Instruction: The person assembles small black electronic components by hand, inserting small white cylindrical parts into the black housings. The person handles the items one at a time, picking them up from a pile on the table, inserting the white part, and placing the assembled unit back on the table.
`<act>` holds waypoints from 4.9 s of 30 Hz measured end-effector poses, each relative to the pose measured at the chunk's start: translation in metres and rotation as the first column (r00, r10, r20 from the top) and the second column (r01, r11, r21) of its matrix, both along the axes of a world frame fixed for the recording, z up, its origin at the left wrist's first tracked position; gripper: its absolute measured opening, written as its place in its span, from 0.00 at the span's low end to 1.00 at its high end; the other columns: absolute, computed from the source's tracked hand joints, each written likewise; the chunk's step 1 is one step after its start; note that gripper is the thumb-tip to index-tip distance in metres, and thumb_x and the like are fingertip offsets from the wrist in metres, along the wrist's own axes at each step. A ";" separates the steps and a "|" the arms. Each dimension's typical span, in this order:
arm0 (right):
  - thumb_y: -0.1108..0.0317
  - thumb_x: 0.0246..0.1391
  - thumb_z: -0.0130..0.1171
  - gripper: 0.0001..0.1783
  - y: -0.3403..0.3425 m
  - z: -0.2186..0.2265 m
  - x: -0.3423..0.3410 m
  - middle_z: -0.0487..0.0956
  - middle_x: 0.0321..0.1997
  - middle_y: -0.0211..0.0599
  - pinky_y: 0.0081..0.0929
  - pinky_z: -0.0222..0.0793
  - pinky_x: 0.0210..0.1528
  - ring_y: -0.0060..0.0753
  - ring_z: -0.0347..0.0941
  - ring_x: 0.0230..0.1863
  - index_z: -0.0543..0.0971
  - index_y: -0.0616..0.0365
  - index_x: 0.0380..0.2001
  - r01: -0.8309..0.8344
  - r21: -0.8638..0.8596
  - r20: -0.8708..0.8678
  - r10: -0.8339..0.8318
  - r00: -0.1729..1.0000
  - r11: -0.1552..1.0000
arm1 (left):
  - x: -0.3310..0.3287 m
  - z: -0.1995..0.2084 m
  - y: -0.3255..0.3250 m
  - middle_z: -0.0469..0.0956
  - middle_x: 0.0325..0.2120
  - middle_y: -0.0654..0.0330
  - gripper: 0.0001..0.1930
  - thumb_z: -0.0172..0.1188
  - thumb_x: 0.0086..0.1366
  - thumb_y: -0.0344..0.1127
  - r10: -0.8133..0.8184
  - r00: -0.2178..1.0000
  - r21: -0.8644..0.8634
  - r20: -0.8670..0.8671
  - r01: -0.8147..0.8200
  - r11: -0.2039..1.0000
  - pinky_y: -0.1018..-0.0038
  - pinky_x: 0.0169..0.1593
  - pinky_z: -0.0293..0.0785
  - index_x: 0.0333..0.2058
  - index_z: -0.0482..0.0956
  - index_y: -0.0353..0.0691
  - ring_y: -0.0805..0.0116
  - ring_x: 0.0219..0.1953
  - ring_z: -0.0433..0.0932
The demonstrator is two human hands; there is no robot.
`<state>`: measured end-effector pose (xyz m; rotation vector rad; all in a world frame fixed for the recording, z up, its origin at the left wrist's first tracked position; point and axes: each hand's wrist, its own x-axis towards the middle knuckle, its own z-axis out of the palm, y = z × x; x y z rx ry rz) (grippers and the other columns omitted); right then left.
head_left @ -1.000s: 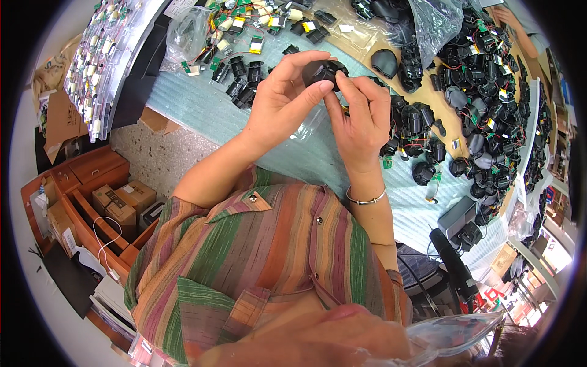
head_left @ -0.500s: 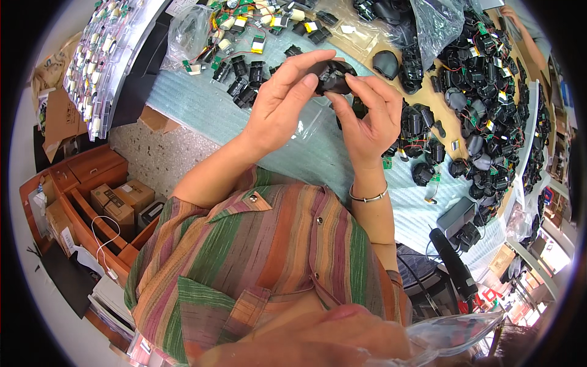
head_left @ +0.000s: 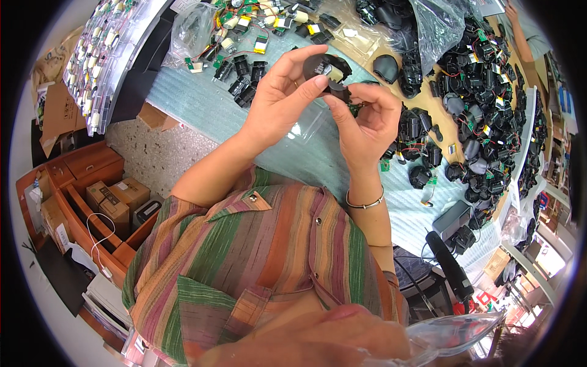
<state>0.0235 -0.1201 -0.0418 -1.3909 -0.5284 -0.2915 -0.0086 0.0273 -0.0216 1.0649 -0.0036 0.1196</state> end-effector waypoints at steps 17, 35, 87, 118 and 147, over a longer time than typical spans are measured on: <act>0.87 0.49 0.66 0.23 -0.004 0.016 0.001 0.71 0.51 0.39 0.24 0.76 0.53 0.28 0.74 0.51 0.74 0.66 0.48 -0.250 0.301 -0.387 0.358 0.850 0.920 | 0.004 0.000 0.001 0.75 0.50 0.61 0.24 0.58 0.69 0.24 0.033 0.998 -0.053 -0.057 -0.036 0.998 0.76 0.55 0.73 0.62 0.65 0.36 0.76 0.50 0.74; 0.76 0.42 0.75 0.20 -0.003 0.021 -0.002 0.76 0.42 0.35 0.19 0.69 0.36 0.24 0.70 0.34 0.82 0.59 0.42 0.230 -0.279 0.155 -0.193 0.969 0.932 | -0.002 0.027 0.002 0.76 0.42 0.62 0.22 0.45 0.75 0.30 -0.055 0.992 -0.030 -0.114 0.052 0.998 0.70 0.52 0.79 0.65 0.62 0.33 0.78 0.43 0.77; 0.70 0.40 0.74 0.25 -0.004 0.018 0.005 0.76 0.42 0.27 0.29 0.69 0.40 0.32 0.70 0.39 0.83 0.53 0.46 0.480 -0.406 0.616 -0.156 0.773 0.778 | -0.003 0.001 -0.001 0.69 0.58 0.43 0.20 0.42 0.77 0.36 -0.056 0.998 -0.159 0.016 0.058 0.986 0.64 0.58 0.74 0.63 0.63 0.33 0.59 0.56 0.74; 0.70 0.38 0.77 0.25 -0.008 0.020 0.002 0.77 0.40 0.29 0.28 0.67 0.40 0.31 0.69 0.38 0.84 0.53 0.45 0.443 -0.493 0.527 -0.148 0.837 0.748 | -0.005 -0.002 0.000 0.76 0.52 0.56 0.18 0.54 0.72 0.31 -0.017 0.999 -0.014 0.050 0.018 1.000 0.72 0.56 0.72 0.58 0.70 0.32 0.70 0.53 0.75; 0.67 0.65 0.54 0.22 -0.111 0.088 0.025 0.76 0.53 0.49 0.51 0.77 0.52 0.45 0.77 0.50 0.68 0.67 0.59 -0.060 0.363 -0.136 0.117 0.984 0.930 | 0.010 0.028 0.008 0.59 0.66 0.46 0.23 0.44 0.76 0.37 0.017 0.952 0.419 0.306 -0.151 0.895 0.63 0.53 0.78 0.63 0.63 0.30 0.49 0.57 0.75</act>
